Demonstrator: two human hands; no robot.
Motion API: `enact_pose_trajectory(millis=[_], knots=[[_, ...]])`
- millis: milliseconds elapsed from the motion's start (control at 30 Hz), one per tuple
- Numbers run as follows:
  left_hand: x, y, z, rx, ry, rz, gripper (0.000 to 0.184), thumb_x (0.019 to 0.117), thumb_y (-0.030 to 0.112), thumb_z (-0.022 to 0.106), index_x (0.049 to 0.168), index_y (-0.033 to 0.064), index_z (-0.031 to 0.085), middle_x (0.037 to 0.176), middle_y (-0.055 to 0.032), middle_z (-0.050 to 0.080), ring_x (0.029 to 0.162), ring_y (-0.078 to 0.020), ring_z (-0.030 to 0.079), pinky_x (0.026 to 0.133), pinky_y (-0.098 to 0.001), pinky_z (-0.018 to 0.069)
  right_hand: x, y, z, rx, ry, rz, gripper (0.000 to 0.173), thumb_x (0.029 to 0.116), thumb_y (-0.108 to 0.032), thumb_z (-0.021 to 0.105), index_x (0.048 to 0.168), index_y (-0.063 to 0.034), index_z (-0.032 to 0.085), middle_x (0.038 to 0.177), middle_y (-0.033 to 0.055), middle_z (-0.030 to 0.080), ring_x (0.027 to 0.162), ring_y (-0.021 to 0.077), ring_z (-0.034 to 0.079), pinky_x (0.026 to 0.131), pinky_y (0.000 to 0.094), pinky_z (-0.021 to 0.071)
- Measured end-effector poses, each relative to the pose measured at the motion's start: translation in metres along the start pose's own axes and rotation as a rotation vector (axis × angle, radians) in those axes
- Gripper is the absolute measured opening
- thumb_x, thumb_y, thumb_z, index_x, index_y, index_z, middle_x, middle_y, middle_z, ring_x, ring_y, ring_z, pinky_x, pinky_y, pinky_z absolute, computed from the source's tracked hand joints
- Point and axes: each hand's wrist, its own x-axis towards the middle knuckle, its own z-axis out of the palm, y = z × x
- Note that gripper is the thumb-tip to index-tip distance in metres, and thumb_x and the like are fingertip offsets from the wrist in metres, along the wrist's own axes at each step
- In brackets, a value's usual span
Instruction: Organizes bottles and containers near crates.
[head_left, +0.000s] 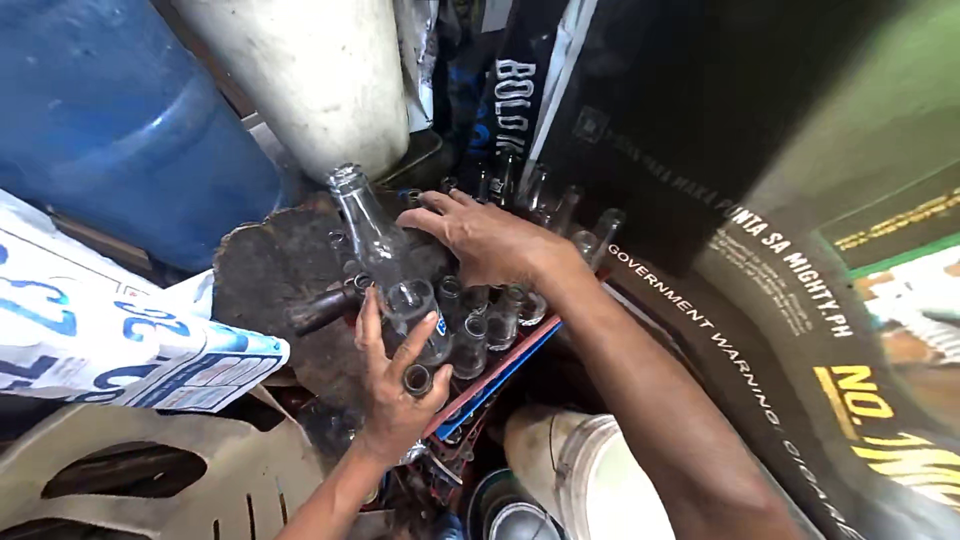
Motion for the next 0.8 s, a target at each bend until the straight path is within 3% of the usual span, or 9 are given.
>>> enact_pose_trajectory(millis=[67,200,333,433,500,567,633,700,800], knots=[[0.0,0.0,0.0,-0.009,-0.005,-0.002,0.053,0.0858,0.037,0.078,0.137,0.0353,0.062,0.169,-0.016,0.018,0.156,-0.0311,0.021,0.125,-0.0497,0.0252,0.004,0.007,0.001,0.08,0.023,-0.06,0.102,0.0616,0.005,0.092,0.15,-0.0191,0.048,0.155,0.0228,0.041,0.137,0.0517,0.041,0.103,0.0655,0.0445],[-0.002,0.001,-0.001,0.004,-0.022,-0.016,0.052,0.0875,0.04,0.076,0.137,0.0383,0.061,0.169,-0.0173,0.02,0.157,-0.0331,0.016,0.126,-0.0566,0.0175,-0.005,0.004,-0.023,0.181,-0.088,-0.022,0.102,0.0717,0.0,0.09,0.158,-0.0149,0.039,0.165,0.0222,0.029,0.145,0.0476,0.037,0.11,0.0636,0.0405],[-0.002,0.002,0.001,0.011,-0.011,-0.026,0.049,0.0878,0.039,0.076,0.135,0.0393,0.062,0.167,-0.0184,0.023,0.157,-0.0342,0.016,0.125,-0.0597,0.0151,-0.022,-0.004,-0.037,0.57,0.137,-0.356,0.076,0.0911,-0.02,0.073,0.157,-0.0043,0.038,0.156,0.011,0.048,0.14,0.0144,0.051,0.115,0.0307,0.0447],[-0.003,0.003,-0.001,-0.014,-0.024,-0.031,0.048,0.0868,0.048,0.077,0.132,0.0362,0.066,0.167,-0.0176,0.024,0.157,-0.0343,0.016,0.126,-0.0573,0.0164,-0.008,-0.026,-0.014,0.814,0.151,-0.401,0.074,0.0872,-0.017,0.078,0.15,0.0002,0.042,0.127,0.0108,0.068,0.113,0.0113,0.068,0.099,0.0274,0.0575],[-0.003,0.002,-0.012,-0.09,-0.09,-0.04,0.061,0.0868,0.066,0.069,0.139,0.036,0.062,0.17,-0.0115,0.02,0.158,-0.0317,0.011,0.127,-0.0586,0.0122,0.001,-0.029,0.0,0.842,0.118,-0.367,0.067,0.0865,-0.016,0.079,0.144,0.0002,0.048,0.115,0.0098,0.07,0.101,0.0103,0.07,0.09,0.0266,0.0595],[0.0,0.002,-0.03,-0.232,-0.082,-0.066,0.067,0.088,0.074,0.059,0.139,0.0308,0.064,0.169,-0.0064,0.028,0.157,-0.0278,0.021,0.127,-0.052,0.0226,0.003,-0.023,0.002,0.896,0.072,-0.413,0.056,0.0908,-0.017,0.073,0.139,0.003,0.051,0.112,0.0098,0.069,0.098,0.0099,0.069,0.088,0.0255,0.0592],[0.007,-0.001,-0.053,-0.249,0.0,-0.091,0.054,0.0986,0.064,0.053,0.136,0.0271,0.065,0.165,-0.0023,0.036,0.152,-0.0225,0.033,0.123,-0.0445,0.0352,-0.004,-0.016,-0.005,0.83,0.148,-0.439,0.045,0.0982,-0.022,0.062,0.135,0.0034,0.057,0.115,0.0072,0.071,0.101,0.0067,0.069,0.091,0.0244,0.0586],[0.018,-0.01,-0.074,-0.043,0.107,-0.095,0.036,0.1024,0.041,0.06,0.131,0.0204,0.066,0.157,-0.0033,0.047,0.144,-0.0185,0.044,0.116,-0.0389,0.0431,-0.009,-0.005,-0.011,0.792,0.289,-0.447,0.035,0.1003,-0.015,0.06,0.129,0.0044,0.063,0.12,0.0091,0.07,0.106,0.0094,0.069,0.095,0.0274,0.0582],[0.046,-0.035,-0.101,0.414,-0.122,-0.088,0.065,0.0916,0.028,0.074,0.147,0.0019,0.051,0.158,-0.0224,0.042,0.149,-0.0383,0.036,0.12,-0.0552,0.0326,-0.012,0.008,-0.016,0.564,0.204,-0.339,0.071,0.0793,-0.002,0.079,0.146,-0.0058,0.055,0.145,0.0109,0.056,0.13,0.0176,0.057,0.109,0.0355,0.0508]])
